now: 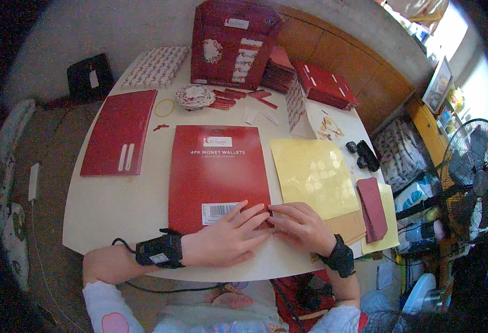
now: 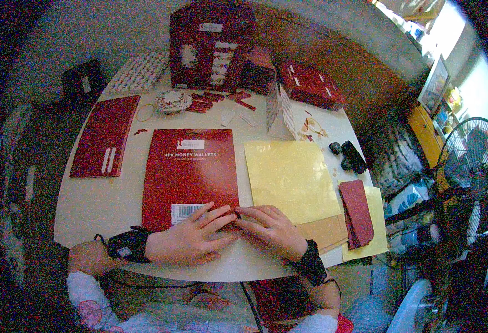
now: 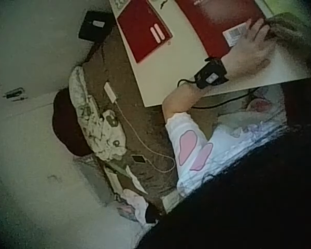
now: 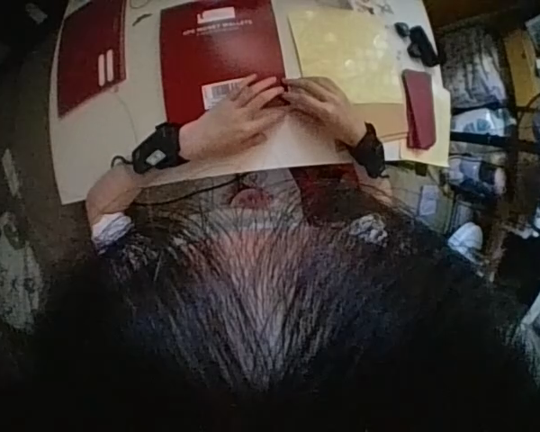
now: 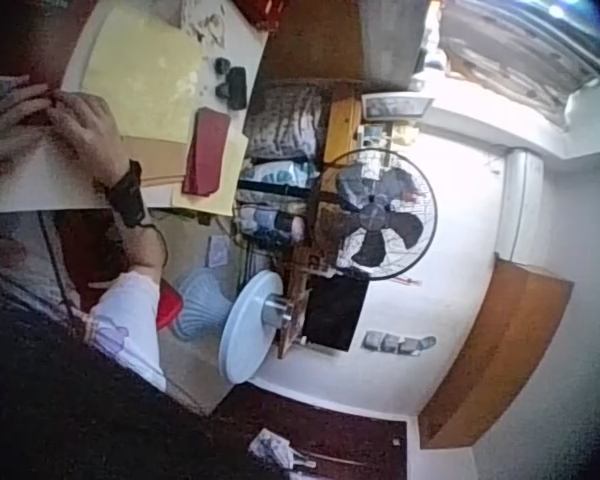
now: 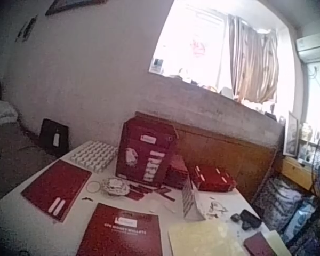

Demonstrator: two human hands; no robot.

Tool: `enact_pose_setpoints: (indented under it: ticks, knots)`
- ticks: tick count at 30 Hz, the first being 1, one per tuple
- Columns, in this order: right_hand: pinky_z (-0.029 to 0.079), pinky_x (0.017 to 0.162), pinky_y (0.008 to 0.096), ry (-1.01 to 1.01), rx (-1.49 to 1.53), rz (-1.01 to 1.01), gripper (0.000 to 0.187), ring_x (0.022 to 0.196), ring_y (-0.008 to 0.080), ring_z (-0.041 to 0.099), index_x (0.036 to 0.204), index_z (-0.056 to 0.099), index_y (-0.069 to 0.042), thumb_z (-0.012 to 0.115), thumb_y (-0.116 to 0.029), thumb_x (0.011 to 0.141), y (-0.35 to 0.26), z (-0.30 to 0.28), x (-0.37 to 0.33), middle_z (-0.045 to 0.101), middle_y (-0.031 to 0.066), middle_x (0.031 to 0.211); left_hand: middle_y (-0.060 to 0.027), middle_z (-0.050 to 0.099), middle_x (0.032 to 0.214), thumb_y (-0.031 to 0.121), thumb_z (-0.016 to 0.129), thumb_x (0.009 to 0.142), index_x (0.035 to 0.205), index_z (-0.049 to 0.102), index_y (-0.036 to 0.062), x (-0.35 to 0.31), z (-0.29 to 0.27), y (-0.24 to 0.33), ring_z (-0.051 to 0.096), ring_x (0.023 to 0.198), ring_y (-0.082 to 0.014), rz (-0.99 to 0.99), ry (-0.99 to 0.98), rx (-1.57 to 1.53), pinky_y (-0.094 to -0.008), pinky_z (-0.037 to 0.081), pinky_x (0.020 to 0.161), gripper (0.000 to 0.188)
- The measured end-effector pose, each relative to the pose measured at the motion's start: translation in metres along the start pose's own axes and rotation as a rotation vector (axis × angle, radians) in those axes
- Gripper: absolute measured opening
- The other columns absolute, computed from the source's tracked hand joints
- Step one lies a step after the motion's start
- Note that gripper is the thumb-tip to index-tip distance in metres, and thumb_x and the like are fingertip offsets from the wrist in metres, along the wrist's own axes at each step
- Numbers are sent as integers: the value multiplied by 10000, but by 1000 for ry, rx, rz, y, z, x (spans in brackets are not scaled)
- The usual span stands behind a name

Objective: Assembling and folding red paper folders or wallets at a desk.

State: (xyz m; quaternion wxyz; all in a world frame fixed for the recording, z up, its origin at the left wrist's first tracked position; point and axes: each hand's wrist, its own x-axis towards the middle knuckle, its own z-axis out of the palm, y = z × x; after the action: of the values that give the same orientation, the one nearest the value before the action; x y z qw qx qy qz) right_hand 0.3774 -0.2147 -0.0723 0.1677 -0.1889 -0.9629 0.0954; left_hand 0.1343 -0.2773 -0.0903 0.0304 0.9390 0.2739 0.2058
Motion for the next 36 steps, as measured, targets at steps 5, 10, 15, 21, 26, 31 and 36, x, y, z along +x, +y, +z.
enact_pose_setpoints:
  ticks: [5, 10, 15, 21, 26, 31, 36]
  knots:
    - [480, 863, 400, 63, -6, -16, 375, 1032, 298, 582, 1086, 620, -93, 700, -117, 721, -2, 1, 4, 573, 99, 1212, -235, 363, 1339, 302, 594, 809, 1221, 519, 88, -1, 8, -3, 263, 1331, -372, -15, -6, -39, -557, 193, 1079, 471]
    - [442, 942, 419, -6, -54, -47, 411, 1121, 306, 536, 1195, 548, -85, 559, -136, 787, 0, 2, 0, 516, 128, 1282, -218, 392, 1306, 302, 599, 803, 1185, 528, 102, 1, 5, -5, 287, 1316, -369, -6, 2, -29, -558, 206, 1071, 436]
    - [447, 947, 419, 3, -90, -75, 400, 1109, 311, 548, 1170, 547, -44, 540, -129, 780, -2, 2, 1, 518, 154, 1269, -198, 415, 1283, 292, 604, 798, 1167, 526, 105, 2, 2, -5, 309, 1304, -368, -1, -1, -17, -550, 222, 1068, 420]
    - [448, 957, 419, -3, -135, -78, 395, 1100, 312, 558, 1146, 556, -19, 531, -119, 764, -7, 1, 5, 524, 176, 1254, -197, 427, 1271, 294, 601, 791, 1177, 536, 117, 1, 3, -7, 340, 1282, -373, 10, 41, -22, -528, 224, 1081, 429]
    - [443, 966, 416, 11, -148, -61, 388, 1101, 307, 558, 1143, 556, -24, 520, -117, 768, -6, 3, 1, 527, 167, 1251, -170, 443, 1238, 303, 604, 784, 1166, 548, 117, 2, 1, -5, 345, 1269, -328, 33, 44, 43, -499, 220, 1091, 429]
    - [482, 906, 420, 36, -128, -66, 364, 1047, 300, 588, 1118, 579, -31, 625, -109, 766, -5, -2, 5, 568, 143, 1193, -127, 459, 1153, 315, 612, 777, 1155, 545, 100, -2, 4, 1, 380, 1197, -294, 45, 59, 107, -469, 247, 1080, 440]
    - [478, 898, 416, 39, -59, -39, 392, 1057, 315, 576, 1130, 585, -53, 653, -126, 751, -4, -2, 5, 573, 136, 1185, -124, 454, 1141, 310, 612, 779, 1170, 531, 99, -1, 4, 0, 388, 1178, -294, 38, 66, 76, -468, 252, 1073, 451]
